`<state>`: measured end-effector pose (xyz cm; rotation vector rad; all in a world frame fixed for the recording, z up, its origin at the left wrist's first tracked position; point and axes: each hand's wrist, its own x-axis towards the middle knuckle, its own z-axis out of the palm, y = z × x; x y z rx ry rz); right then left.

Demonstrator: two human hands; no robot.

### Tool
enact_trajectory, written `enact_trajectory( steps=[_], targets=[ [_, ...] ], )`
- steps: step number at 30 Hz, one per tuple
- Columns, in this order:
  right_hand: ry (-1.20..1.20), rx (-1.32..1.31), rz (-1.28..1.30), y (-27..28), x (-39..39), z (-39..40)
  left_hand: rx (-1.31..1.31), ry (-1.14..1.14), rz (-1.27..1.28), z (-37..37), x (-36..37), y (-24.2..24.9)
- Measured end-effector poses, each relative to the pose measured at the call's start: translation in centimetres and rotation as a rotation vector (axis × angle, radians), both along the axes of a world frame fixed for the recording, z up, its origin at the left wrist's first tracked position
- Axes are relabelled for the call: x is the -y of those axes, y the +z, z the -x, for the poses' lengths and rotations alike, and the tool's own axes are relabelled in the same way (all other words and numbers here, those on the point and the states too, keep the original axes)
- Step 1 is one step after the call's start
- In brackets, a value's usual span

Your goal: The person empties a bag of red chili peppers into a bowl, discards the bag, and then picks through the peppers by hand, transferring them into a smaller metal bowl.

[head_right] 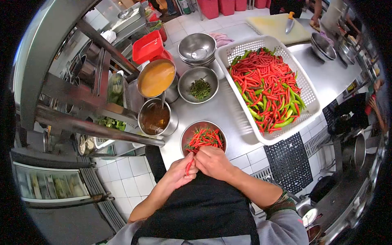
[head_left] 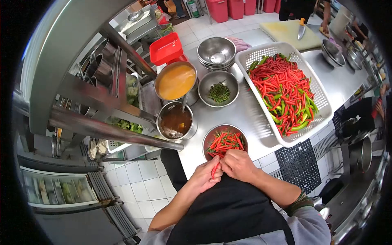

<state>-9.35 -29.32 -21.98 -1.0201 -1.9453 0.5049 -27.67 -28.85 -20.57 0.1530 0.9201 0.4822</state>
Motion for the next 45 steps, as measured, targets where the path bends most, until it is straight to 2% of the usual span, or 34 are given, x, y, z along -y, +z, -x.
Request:
enact_trajectory(
  steps=[4, 6, 8, 11, 13, 17, 21, 24, 25, 28, 31, 34, 37, 38, 40, 41, 44, 45],
  targets=[
    [-0.18, -0.094, -0.096, 0.5, -0.9, -0.5, 0.063, 0.107, -0.006, -0.1, -0.3, -0.2],
    [-0.248, -0.108, -0.031, 1.1, -1.8, -1.5, 0.163, 0.158, -0.023, 0.9, -0.6, -1.0],
    [-0.184, 0.127, 0.17, 1.4, -2.7, -2.5, 0.135, 0.124, -0.087, 1.2, -0.3, -1.2],
    [-0.375, 0.464, 0.147, 0.2, -3.5, -3.2, 0.068, 0.101, -0.137, 0.7, -0.6, -1.1],
    [-0.412, 0.509, 0.236, -0.3, -3.5, -3.2, 0.003, 0.129, -0.122, 0.3, -0.6, -0.1],
    [-0.385, 0.515, 0.403, -2.4, -3.9, -2.8, 0.1, 0.121, -0.084, 1.3, -0.6, -1.6],
    [-0.427, 0.193, 0.196, -0.5, -4.0, -2.8, 0.114, 0.101, -0.13, 1.8, -0.7, -2.9],
    [-0.387, 0.093, 0.188, 3.0, -3.8, -3.0, 0.138, 0.091, -0.222, 1.6, -1.0, -3.0],
    [-0.326, 0.056, 0.286, 2.9, -3.9, -3.2, 0.143, 0.099, -0.227, 1.5, -1.2, -3.3],
    [-0.257, 0.09, 0.361, 1.9, -4.0, -3.0, 0.157, 0.1, -0.278, 1.1, -1.3, -3.6],
    [-0.251, -0.072, 0.527, 2.5, -3.5, -2.7, 0.172, 0.118, -0.304, 0.7, -1.3, -3.4],
    [-0.186, -0.288, 0.586, 3.7, -3.0, -2.6, 0.142, 0.08, -0.334, 0.6, -1.3, -3.3],
    [0.158, -0.506, 0.881, 3.6, -2.4, -2.6, 0.018, 0.049, -0.343, -0.9, -1.1, -1.6],
    [0.231, -0.537, 0.904, 4.3, -2.0, -2.3, -0.037, 0.049, -0.338, -1.3, -0.9, -1.0],
    [0.275, -0.536, 1.017, 4.4, -1.2, -1.8, 0.019, -0.07, -0.386, -0.9, -0.8, -1.2],
    [0.273, -0.498, 0.956, 3.3, -1.2, -1.5, 0.038, -0.105, -0.369, -0.9, -0.7, -1.2],
    [0.095, -0.348, 0.566, 2.8, -1.2, -1.1, 0.129, -0.168, -0.31, -0.6, -0.6, -1.7],
    [0.014, -0.411, 0.677, 2.8, -1.1, -0.8, 0.14, -0.183, -0.291, -0.5, -0.5, -1.6]
  ],
)
